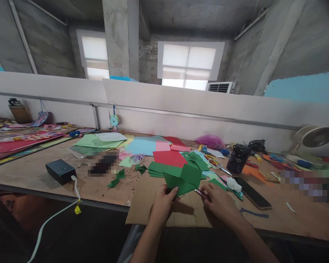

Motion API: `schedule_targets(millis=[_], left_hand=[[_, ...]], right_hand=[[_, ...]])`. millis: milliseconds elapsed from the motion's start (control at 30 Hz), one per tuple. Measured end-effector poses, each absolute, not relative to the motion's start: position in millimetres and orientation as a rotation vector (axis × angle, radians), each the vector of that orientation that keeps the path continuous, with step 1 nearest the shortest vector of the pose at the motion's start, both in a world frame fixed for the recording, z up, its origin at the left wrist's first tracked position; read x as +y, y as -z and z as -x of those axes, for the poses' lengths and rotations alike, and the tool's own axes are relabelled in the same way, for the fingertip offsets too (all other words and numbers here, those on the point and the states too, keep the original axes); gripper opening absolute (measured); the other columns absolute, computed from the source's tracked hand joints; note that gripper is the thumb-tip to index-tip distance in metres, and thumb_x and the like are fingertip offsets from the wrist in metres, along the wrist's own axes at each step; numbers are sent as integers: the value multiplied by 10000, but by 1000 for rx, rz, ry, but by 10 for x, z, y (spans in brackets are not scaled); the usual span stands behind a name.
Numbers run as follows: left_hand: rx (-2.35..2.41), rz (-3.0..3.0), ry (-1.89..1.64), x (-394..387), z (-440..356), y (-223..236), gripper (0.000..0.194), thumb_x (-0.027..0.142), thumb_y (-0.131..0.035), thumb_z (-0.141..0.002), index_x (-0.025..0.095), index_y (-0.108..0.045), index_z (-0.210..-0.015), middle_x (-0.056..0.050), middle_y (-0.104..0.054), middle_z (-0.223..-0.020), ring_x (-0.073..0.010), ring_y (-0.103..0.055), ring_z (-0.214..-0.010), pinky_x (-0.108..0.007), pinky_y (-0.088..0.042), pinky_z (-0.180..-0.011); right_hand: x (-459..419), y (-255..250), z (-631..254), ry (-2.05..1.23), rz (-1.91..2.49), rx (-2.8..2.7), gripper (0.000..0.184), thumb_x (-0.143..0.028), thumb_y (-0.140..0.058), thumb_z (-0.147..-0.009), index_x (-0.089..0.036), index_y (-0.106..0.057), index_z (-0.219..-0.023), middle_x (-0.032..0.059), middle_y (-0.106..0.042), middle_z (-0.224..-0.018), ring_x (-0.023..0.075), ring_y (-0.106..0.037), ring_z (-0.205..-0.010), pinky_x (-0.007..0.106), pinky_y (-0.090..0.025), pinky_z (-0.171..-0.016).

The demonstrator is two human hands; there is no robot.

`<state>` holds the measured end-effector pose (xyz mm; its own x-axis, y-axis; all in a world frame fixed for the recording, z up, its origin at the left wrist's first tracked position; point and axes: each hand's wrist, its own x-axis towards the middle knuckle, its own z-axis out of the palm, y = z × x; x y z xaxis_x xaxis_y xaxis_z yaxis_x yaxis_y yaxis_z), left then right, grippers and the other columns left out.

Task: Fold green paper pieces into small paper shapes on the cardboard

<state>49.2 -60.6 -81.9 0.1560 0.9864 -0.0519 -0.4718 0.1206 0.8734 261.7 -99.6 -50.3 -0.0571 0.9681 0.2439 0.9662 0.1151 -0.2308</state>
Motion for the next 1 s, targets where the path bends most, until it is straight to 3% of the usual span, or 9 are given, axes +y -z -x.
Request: schedule_targets(millis=[133, 300, 500, 600, 733, 833, 933, 1000], left_hand=[[769, -850, -1252, -609, -494, 818, 409, 379, -811, -574, 128, -660, -859, -45, -663, -812, -121, -555, -639, -216, -436, -543], [758, -884, -1231, -594, -492, 854, 409, 389, -799, -601, 121, -657, -875, -19, -645, -731, -81, -479, -530, -202, -369, -497], [762, -879, -1203, -607, -493, 851, 423, 392, -789, -623, 121, -650, -916, -39, -674, -798, -102, -529, -601, -209, -408, -548], [764, -868, -1201, -623, -492, 814, 433, 370, -797, -619, 123, -649, -942, -60, -685, -870, -121, -556, -664, -210, -422, -560], [757, -871, -1198, -644, -487, 766, 403, 360, -798, -617, 119, -659, -909, -61, -679, -860, -114, -544, -656, -208, -424, -565], [767, -870, -1201, -655, -489, 753, 375, 364, -803, -602, 123, -660, -852, -38, -660, -798, -101, -517, -612, -211, -420, -553], [773, -845, -1205, -658, -495, 751, 389, 364, -810, -582, 131, -656, -853, -38, -651, -817, -109, -525, -632, -215, -425, -548], [775, -851, -1201, -656, -497, 749, 404, 362, -815, -572, 128, -656, -860, -43, -649, -829, -113, -528, -644, -217, -426, -547]], right_hand=[[-935, 603, -2670, -112, 1835, -1940, 197, -124, -420, -775, -207, -554, -892, 54, -594, -879, 207, -539, -828, 295, -339, -703], [-935, 729, -2864, -701, 1508, -1446, 107, -228, -410, -796, -230, -480, -876, 3, -588, -788, 168, -512, -654, 273, -374, -608], [-1107, 758, -2914, -1212, 1028, -938, 455, -203, -630, -659, -257, -495, -1090, -20, -612, -799, 123, -535, -612, 240, -425, -594], [-1207, 788, -2897, -1364, 958, -925, 367, -185, -634, -620, -232, -568, -978, -11, -596, -760, 111, -524, -564, 227, -404, -528], [-1247, 813, -2888, -1329, 1213, -1009, 265, -316, -632, -682, -214, -603, -925, 5, -591, -730, 110, -488, -503, 222, -324, -440], [-1272, 689, -2869, -1278, 1432, -1164, 417, -566, -538, -776, -180, -628, -905, -25, -485, -577, 111, -410, -442, 234, -279, -413], [-1320, 519, -2858, -1080, 1468, -1375, 485, -614, -440, -851, -186, -642, -957, -19, -491, -654, 132, -479, -581, 259, -384, -557], [-1323, 463, -2867, -1019, 1518, -1464, 534, -658, -413, -843, -185, -652, -908, -16, -491, -654, 142, -487, -606, 275, -395, -597]])
